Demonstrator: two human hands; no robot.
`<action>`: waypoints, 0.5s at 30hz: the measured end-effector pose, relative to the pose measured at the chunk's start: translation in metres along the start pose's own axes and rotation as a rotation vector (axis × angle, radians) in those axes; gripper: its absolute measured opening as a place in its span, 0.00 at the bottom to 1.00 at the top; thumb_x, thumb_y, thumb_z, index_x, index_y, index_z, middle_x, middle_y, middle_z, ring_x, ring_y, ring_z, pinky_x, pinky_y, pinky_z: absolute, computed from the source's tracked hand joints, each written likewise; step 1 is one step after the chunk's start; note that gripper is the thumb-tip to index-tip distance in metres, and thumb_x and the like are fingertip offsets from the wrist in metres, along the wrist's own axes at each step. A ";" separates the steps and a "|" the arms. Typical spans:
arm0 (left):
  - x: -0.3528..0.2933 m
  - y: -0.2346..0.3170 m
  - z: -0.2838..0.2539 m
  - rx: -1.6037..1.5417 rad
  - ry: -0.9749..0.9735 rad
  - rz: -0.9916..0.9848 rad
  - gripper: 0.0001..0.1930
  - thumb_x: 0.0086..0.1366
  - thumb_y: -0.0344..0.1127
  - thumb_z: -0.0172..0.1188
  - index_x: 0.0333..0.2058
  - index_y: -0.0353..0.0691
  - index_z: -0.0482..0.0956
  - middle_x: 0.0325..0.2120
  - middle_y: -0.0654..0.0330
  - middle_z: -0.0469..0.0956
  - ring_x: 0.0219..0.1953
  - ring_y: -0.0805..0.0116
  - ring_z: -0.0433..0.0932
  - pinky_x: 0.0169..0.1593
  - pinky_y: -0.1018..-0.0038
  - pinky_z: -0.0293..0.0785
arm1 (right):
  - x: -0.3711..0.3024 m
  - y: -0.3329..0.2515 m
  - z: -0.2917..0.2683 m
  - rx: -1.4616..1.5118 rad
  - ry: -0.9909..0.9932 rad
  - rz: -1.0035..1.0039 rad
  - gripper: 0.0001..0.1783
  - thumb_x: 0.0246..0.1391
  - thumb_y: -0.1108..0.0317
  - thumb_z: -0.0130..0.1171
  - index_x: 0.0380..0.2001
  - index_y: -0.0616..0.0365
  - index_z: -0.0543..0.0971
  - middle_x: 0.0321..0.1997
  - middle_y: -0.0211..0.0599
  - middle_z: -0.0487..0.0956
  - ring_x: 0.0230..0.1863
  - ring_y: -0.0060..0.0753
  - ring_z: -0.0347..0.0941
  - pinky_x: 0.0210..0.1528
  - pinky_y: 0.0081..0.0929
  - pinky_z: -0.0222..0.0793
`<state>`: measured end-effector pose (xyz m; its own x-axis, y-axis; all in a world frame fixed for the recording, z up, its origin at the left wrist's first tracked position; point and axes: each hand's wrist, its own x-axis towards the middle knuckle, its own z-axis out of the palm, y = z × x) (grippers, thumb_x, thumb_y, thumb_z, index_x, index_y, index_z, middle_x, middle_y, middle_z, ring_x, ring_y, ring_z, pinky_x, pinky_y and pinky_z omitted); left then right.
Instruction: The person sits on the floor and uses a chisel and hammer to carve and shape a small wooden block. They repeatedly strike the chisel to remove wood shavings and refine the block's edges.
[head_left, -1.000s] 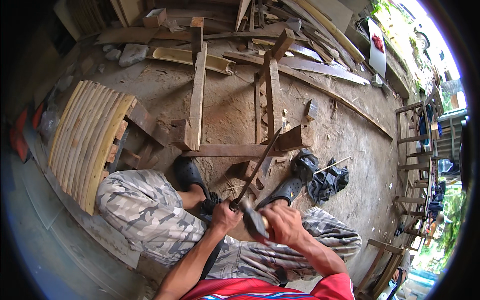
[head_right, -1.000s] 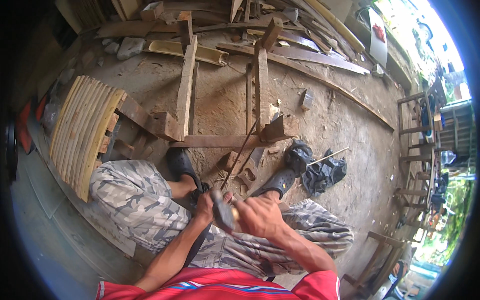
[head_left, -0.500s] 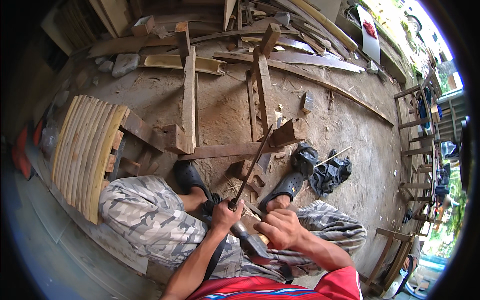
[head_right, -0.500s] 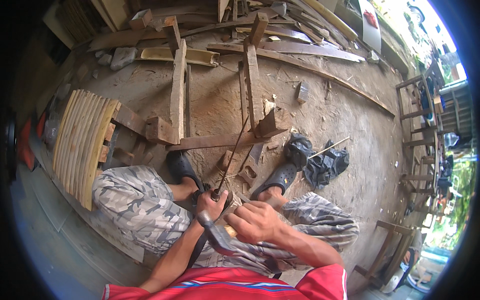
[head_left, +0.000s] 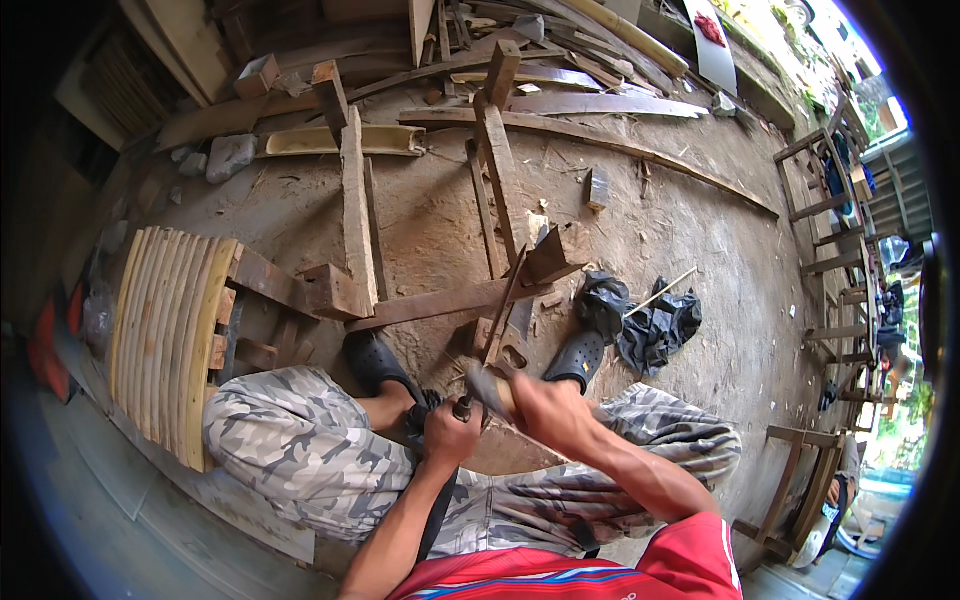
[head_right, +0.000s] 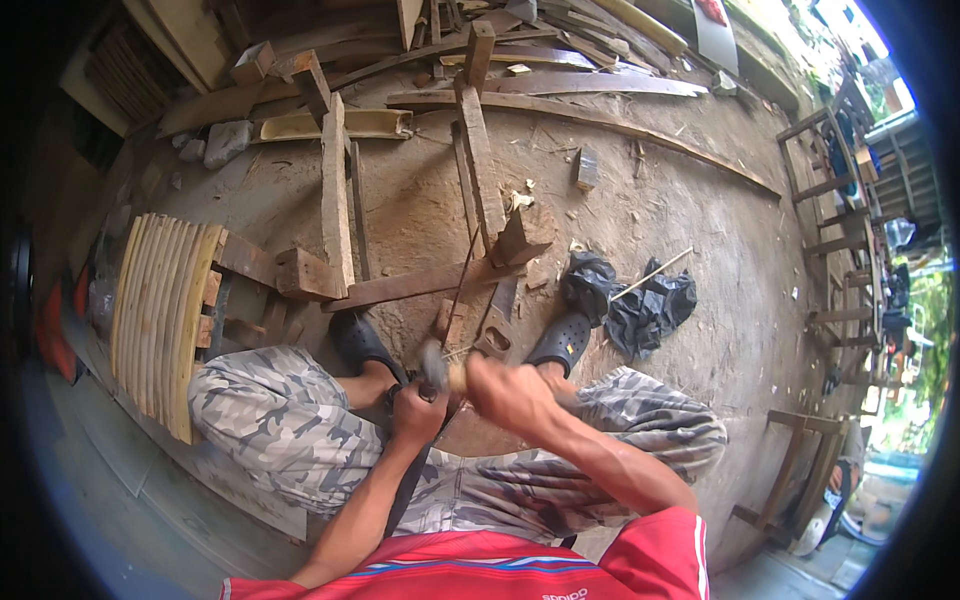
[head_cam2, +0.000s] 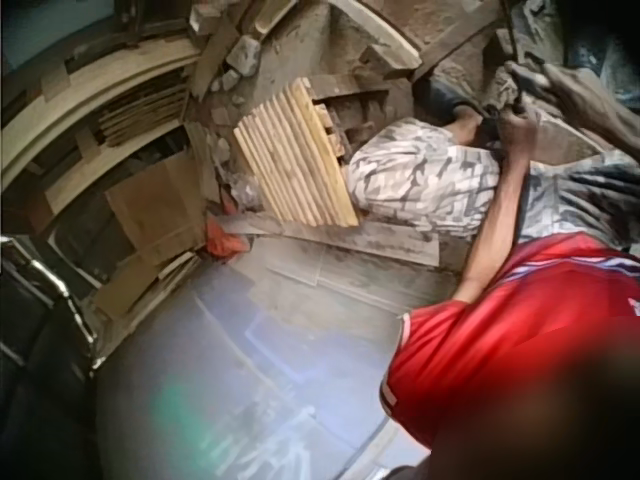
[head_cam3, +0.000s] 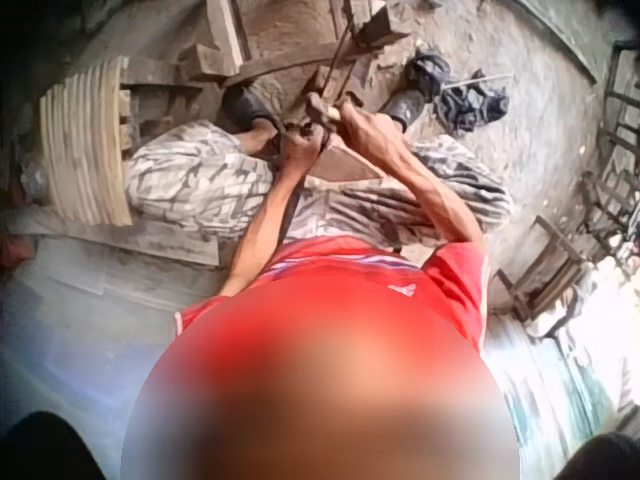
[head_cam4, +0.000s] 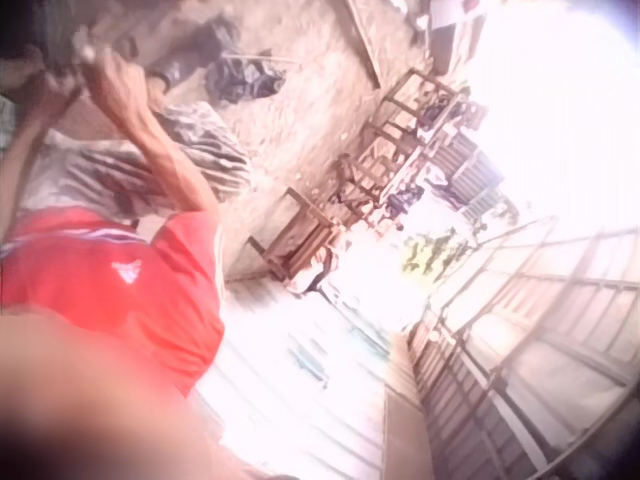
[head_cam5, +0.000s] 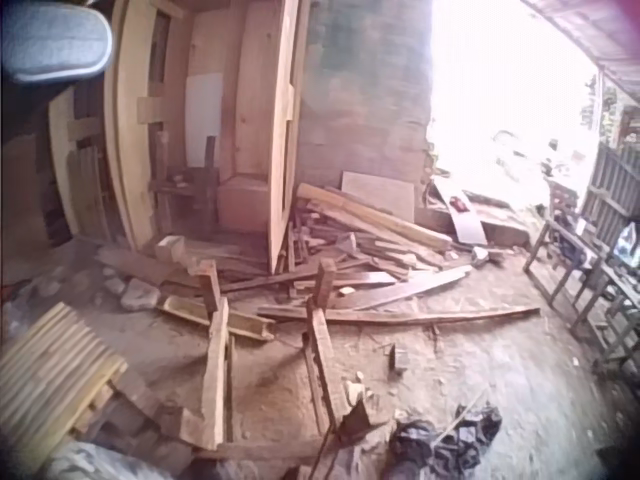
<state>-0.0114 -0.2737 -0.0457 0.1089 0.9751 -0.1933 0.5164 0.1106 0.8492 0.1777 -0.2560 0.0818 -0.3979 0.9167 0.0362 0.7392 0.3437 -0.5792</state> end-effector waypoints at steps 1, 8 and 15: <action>0.000 0.002 0.002 0.048 -0.036 0.001 0.16 0.60 0.44 0.64 0.27 0.35 0.81 0.23 0.40 0.80 0.29 0.37 0.81 0.32 0.52 0.77 | 0.003 0.000 0.001 -0.060 0.022 0.245 0.15 0.47 0.62 0.67 0.33 0.56 0.74 0.21 0.38 0.73 0.21 0.49 0.75 0.22 0.47 0.68; -0.003 0.009 0.006 0.120 -0.185 -0.088 0.19 0.61 0.50 0.64 0.30 0.36 0.82 0.26 0.40 0.81 0.32 0.36 0.82 0.36 0.51 0.78 | -0.019 0.007 0.001 0.077 0.204 -0.434 0.16 0.44 0.63 0.66 0.33 0.58 0.74 0.21 0.30 0.67 0.18 0.32 0.68 0.20 0.34 0.63; 0.004 0.005 -0.002 0.111 -0.117 -0.023 0.18 0.60 0.48 0.65 0.27 0.36 0.81 0.23 0.40 0.80 0.31 0.37 0.82 0.33 0.52 0.78 | -0.019 0.027 0.006 -0.050 0.057 0.118 0.19 0.56 0.51 0.64 0.32 0.56 0.73 0.23 0.35 0.72 0.20 0.38 0.73 0.22 0.37 0.69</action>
<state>-0.0096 -0.2691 -0.0410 0.1905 0.9428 -0.2736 0.6098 0.1047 0.7856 0.2021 -0.2657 0.0609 -0.2760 0.9610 0.0176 0.8058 0.2413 -0.5409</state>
